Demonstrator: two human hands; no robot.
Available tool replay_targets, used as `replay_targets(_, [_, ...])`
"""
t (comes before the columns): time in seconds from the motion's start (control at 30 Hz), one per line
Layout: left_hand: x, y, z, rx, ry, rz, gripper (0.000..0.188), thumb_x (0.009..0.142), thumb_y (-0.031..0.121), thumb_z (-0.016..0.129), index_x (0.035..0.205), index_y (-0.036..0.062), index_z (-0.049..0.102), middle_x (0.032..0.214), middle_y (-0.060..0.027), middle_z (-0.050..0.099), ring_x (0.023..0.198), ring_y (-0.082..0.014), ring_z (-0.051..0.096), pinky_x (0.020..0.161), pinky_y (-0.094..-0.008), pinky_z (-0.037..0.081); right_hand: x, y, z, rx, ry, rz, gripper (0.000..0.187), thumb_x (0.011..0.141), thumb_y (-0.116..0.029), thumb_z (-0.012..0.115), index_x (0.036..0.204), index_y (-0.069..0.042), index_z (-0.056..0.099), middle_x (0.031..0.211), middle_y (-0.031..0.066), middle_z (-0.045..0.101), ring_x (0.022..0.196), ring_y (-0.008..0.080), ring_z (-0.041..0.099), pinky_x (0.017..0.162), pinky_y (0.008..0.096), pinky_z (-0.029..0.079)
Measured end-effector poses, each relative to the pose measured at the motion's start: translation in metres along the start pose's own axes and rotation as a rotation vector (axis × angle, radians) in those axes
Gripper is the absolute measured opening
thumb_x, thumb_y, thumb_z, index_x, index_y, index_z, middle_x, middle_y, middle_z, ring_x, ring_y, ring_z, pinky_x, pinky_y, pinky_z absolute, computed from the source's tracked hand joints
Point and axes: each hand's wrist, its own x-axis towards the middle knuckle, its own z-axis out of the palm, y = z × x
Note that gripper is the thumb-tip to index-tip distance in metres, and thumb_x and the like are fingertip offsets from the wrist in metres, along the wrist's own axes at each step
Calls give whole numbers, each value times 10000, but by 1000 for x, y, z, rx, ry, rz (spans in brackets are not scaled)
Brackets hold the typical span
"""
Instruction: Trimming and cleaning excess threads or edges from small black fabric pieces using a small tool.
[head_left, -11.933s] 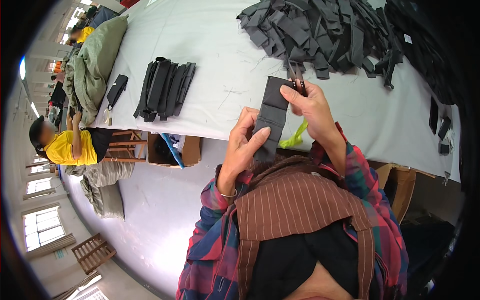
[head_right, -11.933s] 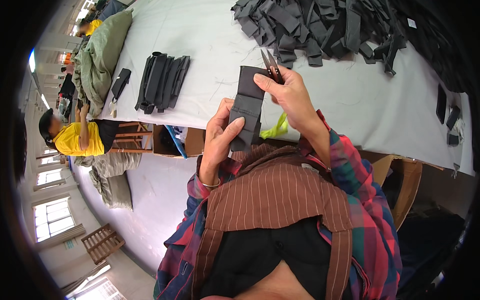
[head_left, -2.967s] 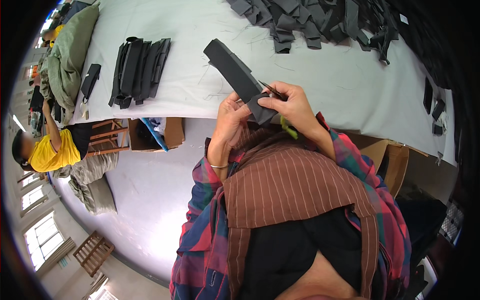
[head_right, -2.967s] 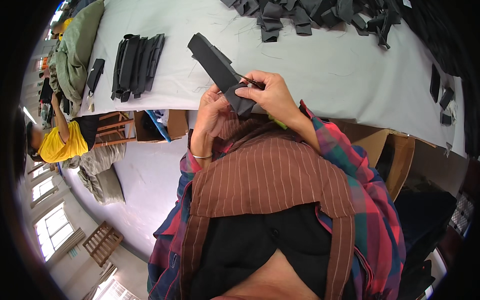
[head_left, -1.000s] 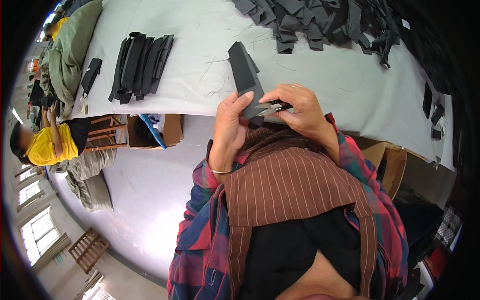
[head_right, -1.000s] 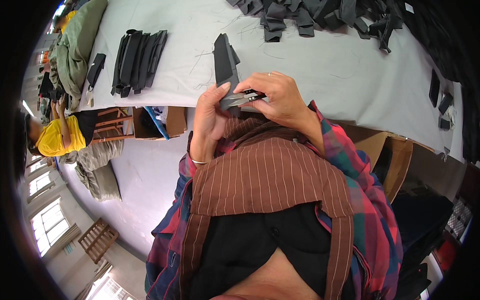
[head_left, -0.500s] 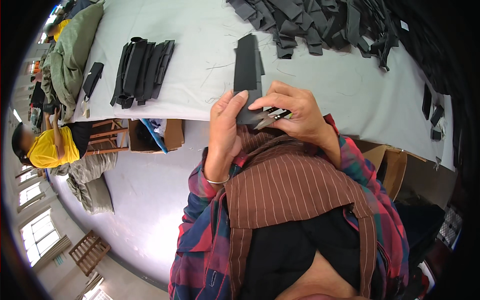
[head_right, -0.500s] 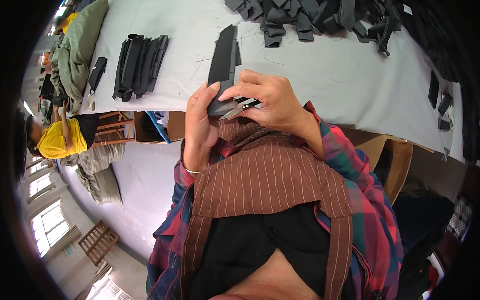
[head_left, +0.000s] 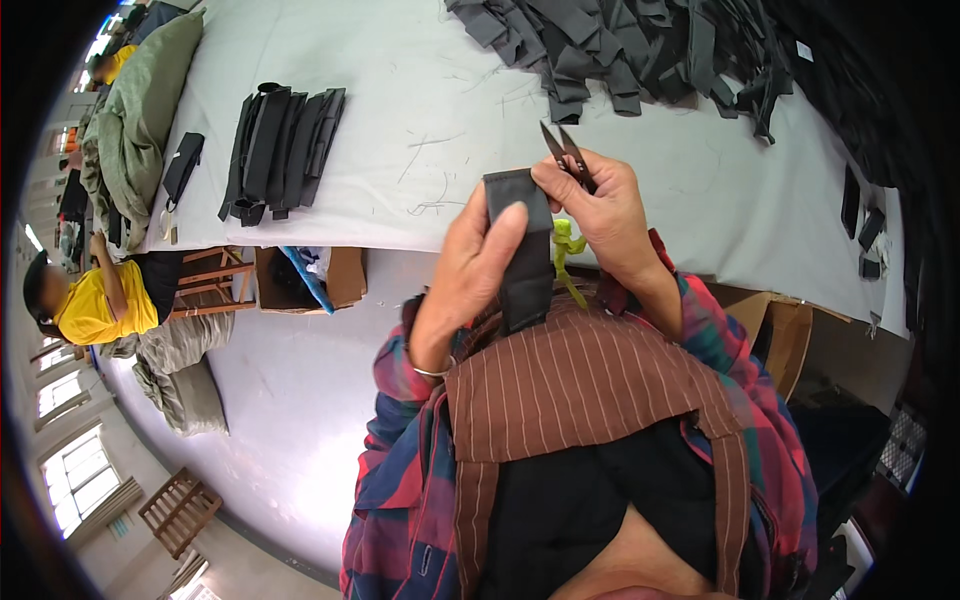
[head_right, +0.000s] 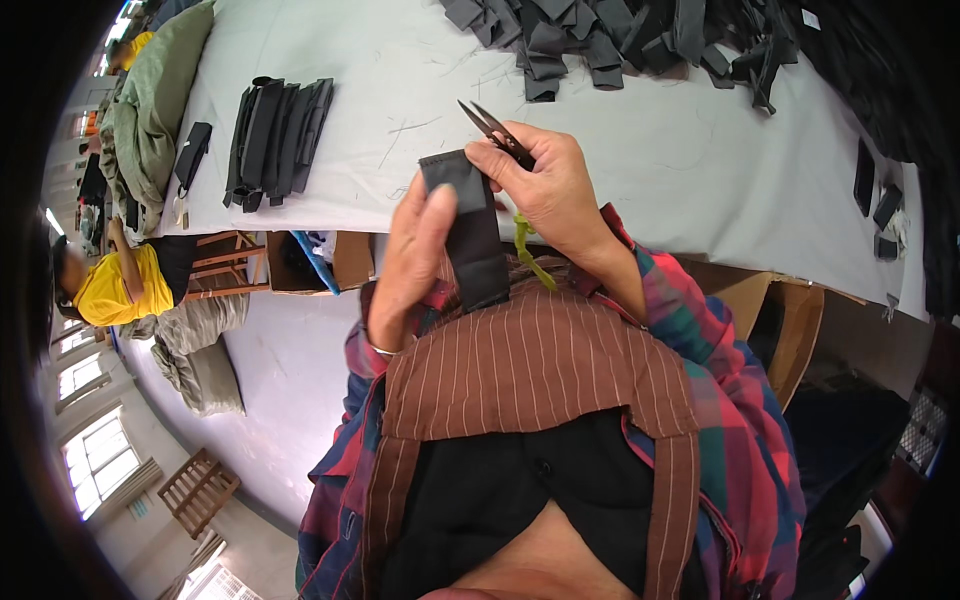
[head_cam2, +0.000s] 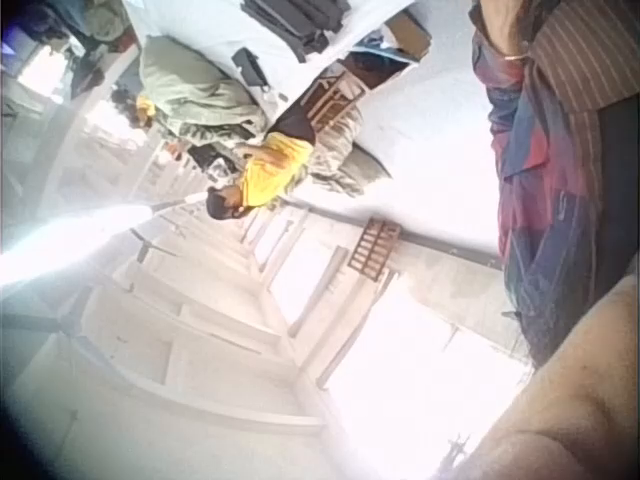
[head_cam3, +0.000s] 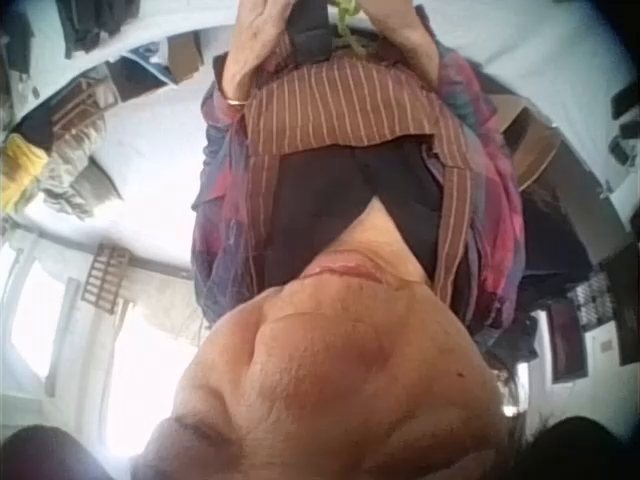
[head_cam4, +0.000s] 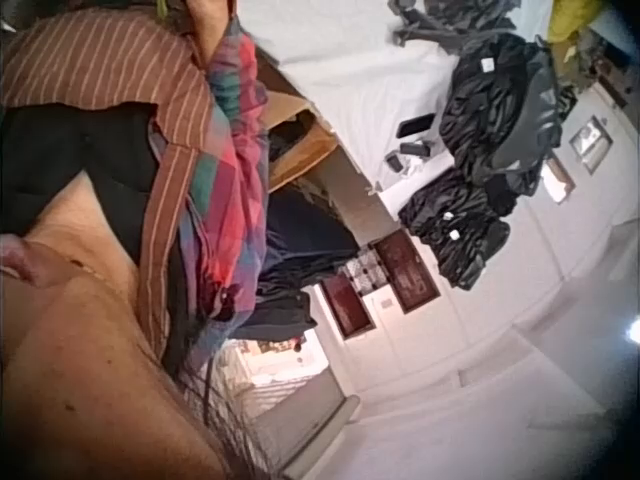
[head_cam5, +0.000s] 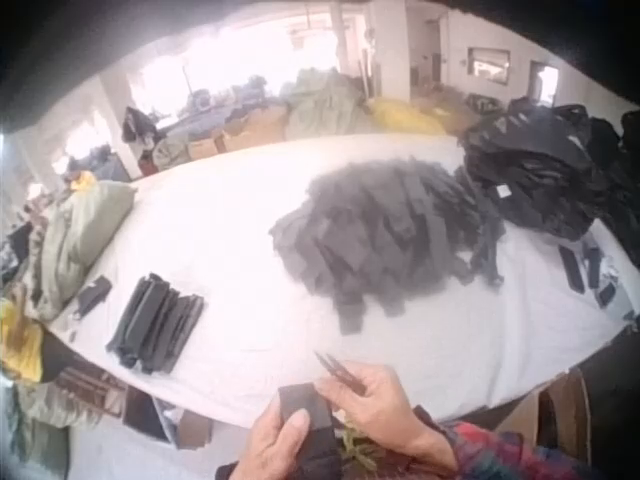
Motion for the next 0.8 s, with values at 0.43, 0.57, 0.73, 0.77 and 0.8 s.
replay_targets(0.43, [1, -12, -7, -472, 52, -245, 296, 984, 195, 354, 1210, 18, 427, 854, -183, 628, 661, -216, 628, 620, -320, 541, 11, -3, -24, -860, -6, -451, 222, 766, -197, 733, 981, -156, 694, 806, -16, 653, 723, 150, 575, 650, 294, 360])
replay_targets(0.57, [1, -12, -8, -550, 41, -292, 324, 967, 193, 351, 1218, 3, 427, 825, -198, 624, 640, -238, 622, 604, -338, 541, 15, 13, -24, -890, -6, -551, 196, 753, -206, 744, 943, -178, 705, 781, -58, 649, 674, 132, 527, 656, 282, 302])
replay_targets(0.73, [-1, -19, -13, -610, 21, -325, 353, 948, 209, 353, 1214, -10, 430, 787, -199, 618, 605, -246, 604, 574, -351, 530, 15, 16, -27, -777, -38, -515, 196, 746, -202, 752, 936, -178, 710, 764, -71, 646, 669, 115, 509, 678, 280, 298])
replay_targets(0.77, [-2, -21, -14, -645, 9, -331, 359, 945, 216, 354, 1209, -14, 433, 778, -198, 617, 595, -246, 598, 565, -354, 526, 15, 15, -27, -768, -52, -497, 198, 745, -201, 753, 936, -177, 710, 760, -74, 646, 670, 110, 507, 680, 280, 297])
replay_targets(0.8, [-2, -22, -15, -646, 9, -331, 359, 945, 216, 354, 1209, -14, 433, 778, -198, 617, 595, -246, 598, 565, -354, 526, 15, 15, -28, -761, -65, -479, 200, 744, -200, 755, 937, -175, 711, 756, -77, 645, 671, 105, 505, 683, 279, 296])
